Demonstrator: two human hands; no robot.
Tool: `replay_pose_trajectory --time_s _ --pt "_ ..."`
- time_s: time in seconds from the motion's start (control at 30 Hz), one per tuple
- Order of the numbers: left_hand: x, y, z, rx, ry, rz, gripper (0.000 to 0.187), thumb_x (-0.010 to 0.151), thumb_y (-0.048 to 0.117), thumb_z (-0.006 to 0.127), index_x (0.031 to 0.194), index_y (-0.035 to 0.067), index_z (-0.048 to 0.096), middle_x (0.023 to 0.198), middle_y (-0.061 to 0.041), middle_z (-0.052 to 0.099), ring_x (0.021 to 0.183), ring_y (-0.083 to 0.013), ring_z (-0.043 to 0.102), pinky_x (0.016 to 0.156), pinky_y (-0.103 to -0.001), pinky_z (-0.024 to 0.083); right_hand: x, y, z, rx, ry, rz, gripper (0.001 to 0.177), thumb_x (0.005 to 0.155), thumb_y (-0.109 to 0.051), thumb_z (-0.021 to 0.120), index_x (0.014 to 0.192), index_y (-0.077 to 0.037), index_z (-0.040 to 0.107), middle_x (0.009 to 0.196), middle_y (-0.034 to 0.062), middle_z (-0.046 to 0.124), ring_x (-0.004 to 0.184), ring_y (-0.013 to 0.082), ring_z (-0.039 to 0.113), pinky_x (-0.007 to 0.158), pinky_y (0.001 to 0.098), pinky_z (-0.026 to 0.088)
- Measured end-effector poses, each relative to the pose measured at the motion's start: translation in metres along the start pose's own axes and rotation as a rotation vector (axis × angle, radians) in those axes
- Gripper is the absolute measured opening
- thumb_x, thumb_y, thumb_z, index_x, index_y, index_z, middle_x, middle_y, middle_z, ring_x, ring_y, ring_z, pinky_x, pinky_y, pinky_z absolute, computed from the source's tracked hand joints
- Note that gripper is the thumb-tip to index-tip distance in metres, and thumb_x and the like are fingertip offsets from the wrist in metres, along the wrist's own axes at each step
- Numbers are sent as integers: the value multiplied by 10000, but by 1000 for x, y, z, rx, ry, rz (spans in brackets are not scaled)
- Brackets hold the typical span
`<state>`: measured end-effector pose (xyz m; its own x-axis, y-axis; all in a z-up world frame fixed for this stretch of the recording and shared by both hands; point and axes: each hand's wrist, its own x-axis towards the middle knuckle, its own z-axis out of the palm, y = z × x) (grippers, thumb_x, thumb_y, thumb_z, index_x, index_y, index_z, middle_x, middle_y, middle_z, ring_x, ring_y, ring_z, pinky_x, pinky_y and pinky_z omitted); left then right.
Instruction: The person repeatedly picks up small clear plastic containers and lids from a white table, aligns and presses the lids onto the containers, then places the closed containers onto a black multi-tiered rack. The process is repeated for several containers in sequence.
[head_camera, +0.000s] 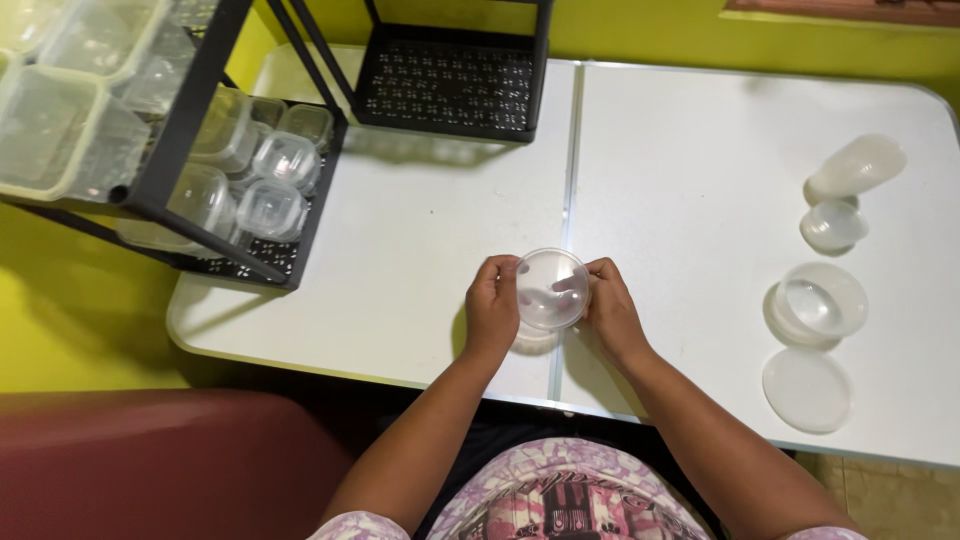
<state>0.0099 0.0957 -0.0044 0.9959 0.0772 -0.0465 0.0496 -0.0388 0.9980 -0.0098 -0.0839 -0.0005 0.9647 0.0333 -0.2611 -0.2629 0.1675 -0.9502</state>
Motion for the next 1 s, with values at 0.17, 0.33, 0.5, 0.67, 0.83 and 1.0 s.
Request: replay_pose_trajectory --time_s 0.17,0.33,0.5,0.67,0.83,1.0 --pt "11 14 -24 115 108 66 300 1081 327 525 1106 27 536 921 -82 656 703 -131 634 626 -280 515 24 -22 20 -60 -51 17 187 1069 -227 437 1157 -67 475 1089 112 742 598 112 451 566 273 483" --pt "30 48 -52 73 127 353 301 1065 256 535 1219 9 460 1111 -127 605 778 -159 672 695 -300 544 55 -66 50 -80 -38 -145 247 1049 -212 542 1205 -31 608 1053 72 649 737 110 655 687 322 653" --pt "60 109 -82 241 116 507 369 1065 225 538 1340 2 432 1281 -192 602 955 -207 703 778 -314 598 92 -131 84 -157 -22 -461 273 1036 -179 588 1259 -21 577 1033 77 628 784 125 679 641 283 656" --pt "111 176 -104 292 201 632 471 1046 233 569 1438 11 430 1416 -228 578 1060 -252 717 851 -341 614 140 -201 127 -134 -19 -633 259 1088 -171 614 1230 45 613 1010 105 701 817 136 701 658 303 639" --pt "175 217 -114 426 376 800 469 1053 216 595 1462 17 476 1399 -200 637 1263 -321 648 1010 -411 531 180 -261 152 -587 81 -1063 362 1021 -173 695 1329 14 655 1121 145 765 961 184 705 783 320 587" --pt "225 231 -120 566 491 720 502 1004 261 633 1434 29 515 1380 -166 647 1249 -352 603 1076 -462 450 216 -290 164 -861 54 -1106 364 963 -216 702 1286 -48 712 1155 156 740 1055 270 667 870 419 533"
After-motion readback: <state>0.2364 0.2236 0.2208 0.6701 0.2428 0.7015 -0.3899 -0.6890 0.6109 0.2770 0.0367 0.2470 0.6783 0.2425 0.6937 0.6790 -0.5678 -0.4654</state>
